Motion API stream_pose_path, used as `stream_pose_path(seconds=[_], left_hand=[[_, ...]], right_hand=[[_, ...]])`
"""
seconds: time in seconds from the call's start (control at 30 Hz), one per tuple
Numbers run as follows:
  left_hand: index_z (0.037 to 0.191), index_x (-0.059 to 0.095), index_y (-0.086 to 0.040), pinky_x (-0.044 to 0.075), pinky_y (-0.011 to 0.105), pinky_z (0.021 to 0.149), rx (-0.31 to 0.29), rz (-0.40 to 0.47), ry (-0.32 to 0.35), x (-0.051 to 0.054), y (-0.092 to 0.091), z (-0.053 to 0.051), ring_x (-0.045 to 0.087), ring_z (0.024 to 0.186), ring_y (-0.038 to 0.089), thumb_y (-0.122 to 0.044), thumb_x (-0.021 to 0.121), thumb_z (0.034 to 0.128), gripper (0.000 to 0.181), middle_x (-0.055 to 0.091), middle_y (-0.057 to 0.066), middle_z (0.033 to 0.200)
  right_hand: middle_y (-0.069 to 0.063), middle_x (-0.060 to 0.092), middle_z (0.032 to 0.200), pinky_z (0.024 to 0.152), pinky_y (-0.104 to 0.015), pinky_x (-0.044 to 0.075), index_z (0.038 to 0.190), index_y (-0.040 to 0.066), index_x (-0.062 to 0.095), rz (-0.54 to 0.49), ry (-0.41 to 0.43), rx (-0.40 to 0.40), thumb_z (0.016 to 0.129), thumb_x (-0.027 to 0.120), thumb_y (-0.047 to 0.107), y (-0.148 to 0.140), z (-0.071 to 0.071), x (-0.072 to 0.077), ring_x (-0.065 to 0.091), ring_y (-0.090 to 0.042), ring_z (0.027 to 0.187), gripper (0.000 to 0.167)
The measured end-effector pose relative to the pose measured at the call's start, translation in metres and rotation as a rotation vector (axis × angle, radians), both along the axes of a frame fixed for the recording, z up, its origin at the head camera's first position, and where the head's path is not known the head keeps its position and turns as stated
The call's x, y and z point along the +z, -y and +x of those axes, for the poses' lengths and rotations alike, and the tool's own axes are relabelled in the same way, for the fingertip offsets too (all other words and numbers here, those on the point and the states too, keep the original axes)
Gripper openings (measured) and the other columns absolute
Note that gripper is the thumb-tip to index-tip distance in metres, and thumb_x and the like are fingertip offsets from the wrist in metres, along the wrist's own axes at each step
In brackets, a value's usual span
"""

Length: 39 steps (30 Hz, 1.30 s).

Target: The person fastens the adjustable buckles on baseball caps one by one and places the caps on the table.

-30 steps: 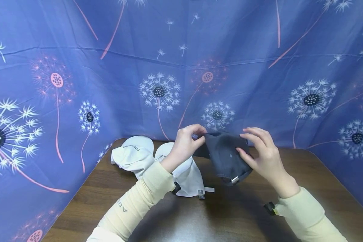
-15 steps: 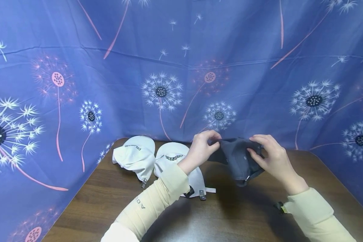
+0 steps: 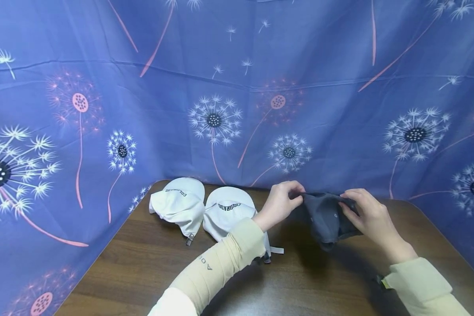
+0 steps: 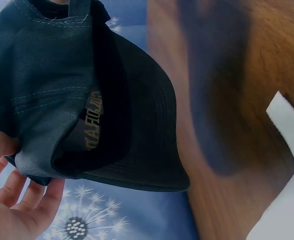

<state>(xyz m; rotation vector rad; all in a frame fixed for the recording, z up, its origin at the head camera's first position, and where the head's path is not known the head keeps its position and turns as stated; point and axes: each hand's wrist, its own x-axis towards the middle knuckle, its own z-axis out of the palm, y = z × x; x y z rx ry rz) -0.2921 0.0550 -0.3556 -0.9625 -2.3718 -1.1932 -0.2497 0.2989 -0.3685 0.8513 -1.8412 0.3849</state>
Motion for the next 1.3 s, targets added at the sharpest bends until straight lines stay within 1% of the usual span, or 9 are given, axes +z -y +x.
stream_pose_path(seconds=[0.27, 0.4, 0.53, 0.7, 0.77, 0.97, 1.03, 1.23, 1.3], left_hand=[[0.096, 0.068, -0.015, 0.042, 0.008, 0.078, -0.005, -0.021, 0.051, -0.013, -0.018, -0.004, 0.060, 0.092, 0.001, -0.009, 0.066, 0.0856, 0.012, 0.069, -0.005, 0.099], [0.095, 0.068, -0.016, 0.042, 0.007, 0.078, -0.006, -0.033, 0.063, -0.020, -0.027, -0.005, 0.059, 0.092, 0.000, -0.010, 0.066, 0.0853, 0.012, 0.069, -0.007, 0.098], [0.094, 0.067, -0.017, 0.041, 0.007, 0.077, -0.009, -0.057, 0.060, -0.027, -0.033, -0.006, 0.057, 0.088, -0.001, -0.010, 0.066, 0.0847, 0.012, 0.067, -0.009, 0.095], [0.094, 0.066, -0.018, 0.039, 0.007, 0.076, -0.035, -0.101, 0.050, -0.034, -0.039, -0.008, 0.054, 0.086, 0.000, -0.009, 0.066, 0.0842, 0.013, 0.065, -0.009, 0.094], [0.092, 0.066, -0.018, 0.038, 0.006, 0.075, -0.039, -0.110, 0.045, -0.037, -0.040, -0.008, 0.055, 0.085, 0.000, -0.009, 0.066, 0.0835, 0.013, 0.064, -0.009, 0.093], [0.088, 0.068, -0.017, 0.036, 0.003, 0.076, -0.029, -0.113, 0.032, -0.045, -0.047, -0.009, 0.056, 0.085, -0.002, -0.006, 0.069, 0.0809, 0.014, 0.063, -0.008, 0.091], [0.088, 0.069, -0.018, 0.036, 0.003, 0.077, -0.021, -0.111, 0.031, -0.047, -0.050, -0.009, 0.056, 0.086, -0.002, -0.005, 0.070, 0.0804, 0.014, 0.064, -0.008, 0.091], [0.088, 0.073, -0.020, 0.035, 0.003, 0.080, -0.007, -0.132, 0.031, -0.055, -0.057, -0.010, 0.056, 0.090, -0.001, -0.007, 0.070, 0.0804, 0.016, 0.066, -0.010, 0.092], [0.089, 0.074, -0.021, 0.035, 0.003, 0.081, -0.010, -0.144, 0.028, -0.058, -0.059, -0.010, 0.056, 0.090, -0.001, -0.007, 0.070, 0.0809, 0.016, 0.066, -0.010, 0.092]], right_hand=[[-0.006, 0.063, 0.087, 0.059, -0.020, 0.040, 0.093, 0.000, 0.065, 0.044, 0.031, -0.053, 0.096, 0.049, 0.038, -0.019, -0.001, -0.012, 0.051, -0.009, 0.072, 0.041], [-0.004, 0.063, 0.088, 0.053, -0.020, 0.039, 0.093, 0.002, 0.065, 0.069, 0.043, -0.070, 0.097, 0.048, 0.038, -0.027, 0.000, -0.017, 0.047, -0.007, 0.066, 0.040], [-0.005, 0.063, 0.089, 0.052, -0.022, 0.040, 0.093, 0.002, 0.065, 0.098, 0.048, -0.077, 0.097, 0.046, 0.039, -0.034, 0.000, -0.023, 0.051, -0.011, 0.068, 0.041], [-0.007, 0.064, 0.094, 0.058, -0.028, 0.044, 0.093, 0.005, 0.066, 0.166, 0.056, -0.083, 0.099, 0.042, 0.040, -0.043, 0.001, -0.029, 0.059, -0.017, 0.074, 0.044], [-0.008, 0.064, 0.096, 0.065, -0.029, 0.044, 0.093, 0.006, 0.067, 0.195, 0.056, -0.069, 0.099, 0.041, 0.039, -0.046, 0.001, -0.031, 0.060, -0.019, 0.077, 0.043], [-0.012, 0.063, 0.102, 0.087, -0.016, 0.033, 0.095, 0.005, 0.068, 0.257, 0.065, -0.010, 0.101, 0.040, 0.035, -0.055, 0.000, -0.039, 0.058, -0.022, 0.086, 0.042], [-0.012, 0.063, 0.103, 0.088, -0.016, 0.031, 0.096, 0.004, 0.068, 0.274, 0.075, -0.009, 0.101, 0.039, 0.034, -0.057, 0.000, -0.041, 0.058, -0.023, 0.087, 0.042], [-0.008, 0.063, 0.102, 0.082, -0.023, 0.035, 0.097, 0.004, 0.068, 0.317, 0.105, -0.031, 0.101, 0.036, 0.032, -0.063, 0.003, -0.048, 0.059, -0.021, 0.086, 0.042], [-0.007, 0.063, 0.100, 0.083, -0.022, 0.034, 0.096, 0.004, 0.067, 0.319, 0.113, -0.027, 0.101, 0.036, 0.032, -0.065, 0.003, -0.051, 0.059, -0.021, 0.086, 0.042]])
